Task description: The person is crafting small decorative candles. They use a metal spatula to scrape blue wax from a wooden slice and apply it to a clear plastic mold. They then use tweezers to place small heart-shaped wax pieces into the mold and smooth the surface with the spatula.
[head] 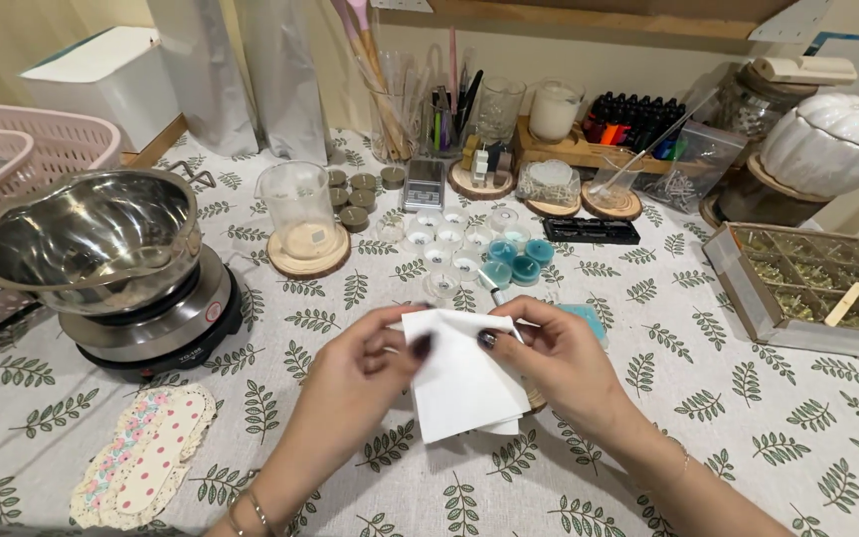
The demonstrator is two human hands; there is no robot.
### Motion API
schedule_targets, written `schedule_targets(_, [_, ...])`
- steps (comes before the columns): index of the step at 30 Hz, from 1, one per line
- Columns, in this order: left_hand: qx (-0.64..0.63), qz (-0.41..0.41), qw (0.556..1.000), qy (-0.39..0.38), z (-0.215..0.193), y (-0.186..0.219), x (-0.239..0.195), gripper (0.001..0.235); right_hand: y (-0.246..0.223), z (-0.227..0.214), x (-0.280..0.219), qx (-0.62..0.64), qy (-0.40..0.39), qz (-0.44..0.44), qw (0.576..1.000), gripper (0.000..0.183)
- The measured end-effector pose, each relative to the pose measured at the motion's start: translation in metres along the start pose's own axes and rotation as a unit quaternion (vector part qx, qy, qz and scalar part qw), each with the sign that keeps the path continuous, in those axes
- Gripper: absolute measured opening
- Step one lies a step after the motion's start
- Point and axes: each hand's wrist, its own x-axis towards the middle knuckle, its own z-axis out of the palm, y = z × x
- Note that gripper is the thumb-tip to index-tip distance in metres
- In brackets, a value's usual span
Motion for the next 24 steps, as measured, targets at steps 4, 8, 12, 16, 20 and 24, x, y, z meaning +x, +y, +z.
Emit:
schedule_targets(4, [0.002,-0.01,0.999,-0.034,-0.003,-0.005,0.01,0.033,0.008,0.0,0.002,-0.085,0.002,-0.117,0.99,0.022])
schedule_targets(8, [0.054,-0.056,0.997,-0.011,-0.02,-0.008,0.01,0.032,0.004,-0.003,0.001,-0.104,0.032,-0.093,0.99,0.029])
schedule_targets(12, [0.336,-0.113,0.933,0.058,-0.036,-0.018,-0.002,0.031,-0.002,0.004,-0.008,-0.217,0.05,-0.132,0.966,0.037])
schedule_targets(16, [0.498,0.215,0.832,0.118,-0.042,-0.03,-0.009,0.043,-0.002,0.036,-0.021,-0.321,-0.026,-0.095,0.942,0.017])
schedule_targets(20, [0.446,0.175,0.867,0.138,-0.047,-0.03,-0.012,0.056,-0.002,0.06,-0.033,-0.411,-0.045,-0.049,0.909,0.022])
schedule_targets(24, [0.406,0.108,0.899,0.123,-0.048,-0.025,-0.013,0.045,0.002,0.07,-0.04,-0.466,-0.05,-0.108,0.877,0.019])
